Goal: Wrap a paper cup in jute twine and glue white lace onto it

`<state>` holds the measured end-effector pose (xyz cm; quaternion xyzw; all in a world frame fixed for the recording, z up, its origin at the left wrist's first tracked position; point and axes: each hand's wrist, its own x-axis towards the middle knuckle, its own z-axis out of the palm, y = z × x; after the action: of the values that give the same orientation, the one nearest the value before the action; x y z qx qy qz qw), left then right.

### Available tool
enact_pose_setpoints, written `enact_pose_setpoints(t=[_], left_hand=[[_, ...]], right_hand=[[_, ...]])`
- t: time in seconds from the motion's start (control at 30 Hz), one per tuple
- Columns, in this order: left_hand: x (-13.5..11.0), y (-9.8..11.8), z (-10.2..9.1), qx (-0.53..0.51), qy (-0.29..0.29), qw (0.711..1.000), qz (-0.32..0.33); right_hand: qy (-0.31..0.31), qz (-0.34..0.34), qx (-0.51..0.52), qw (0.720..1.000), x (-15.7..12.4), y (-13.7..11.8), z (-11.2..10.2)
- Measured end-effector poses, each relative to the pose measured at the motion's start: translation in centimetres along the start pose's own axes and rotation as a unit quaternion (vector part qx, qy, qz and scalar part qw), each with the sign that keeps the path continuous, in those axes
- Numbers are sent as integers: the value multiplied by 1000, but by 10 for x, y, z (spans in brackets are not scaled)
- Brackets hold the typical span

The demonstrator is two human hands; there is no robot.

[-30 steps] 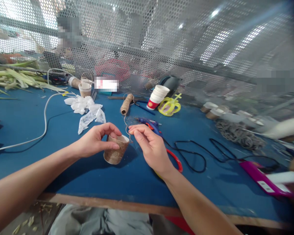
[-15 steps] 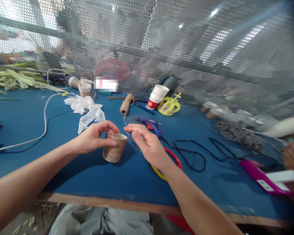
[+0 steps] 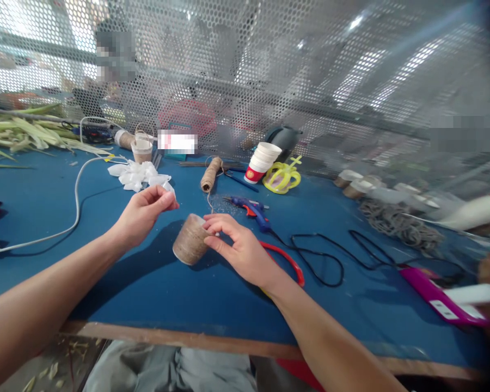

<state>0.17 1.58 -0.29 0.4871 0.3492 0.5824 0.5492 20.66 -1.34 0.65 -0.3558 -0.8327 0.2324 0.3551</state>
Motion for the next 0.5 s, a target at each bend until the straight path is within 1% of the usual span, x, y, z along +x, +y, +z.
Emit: enact_pose_setpoints(t=[0.07, 0.13, 0.2, 0.27, 0.33, 0.4, 0.5], left_hand=[[1, 2, 1, -12, 6, 1000, 4], [1, 4, 2, -14, 8, 1000, -2], [1, 4, 2, 6, 13, 1000, -10], [1, 2, 2, 49, 10, 999, -11], [2, 1, 1, 100, 2, 995, -3], [2, 1, -1, 135, 5, 991, 5], [2, 4, -2, 186, 34, 982, 20]], right_hand=[[22, -42, -54, 997, 3, 2, -1], [36, -87, -123, 988, 7, 6, 0], [36, -121, -184, 975, 10, 9, 1], [32, -138, -216, 966, 11, 10, 4], [30, -141, -213, 966, 10, 8, 5], [36, -138, -185, 972, 7, 5, 6], [81, -122, -132, 980, 3, -1, 3]])
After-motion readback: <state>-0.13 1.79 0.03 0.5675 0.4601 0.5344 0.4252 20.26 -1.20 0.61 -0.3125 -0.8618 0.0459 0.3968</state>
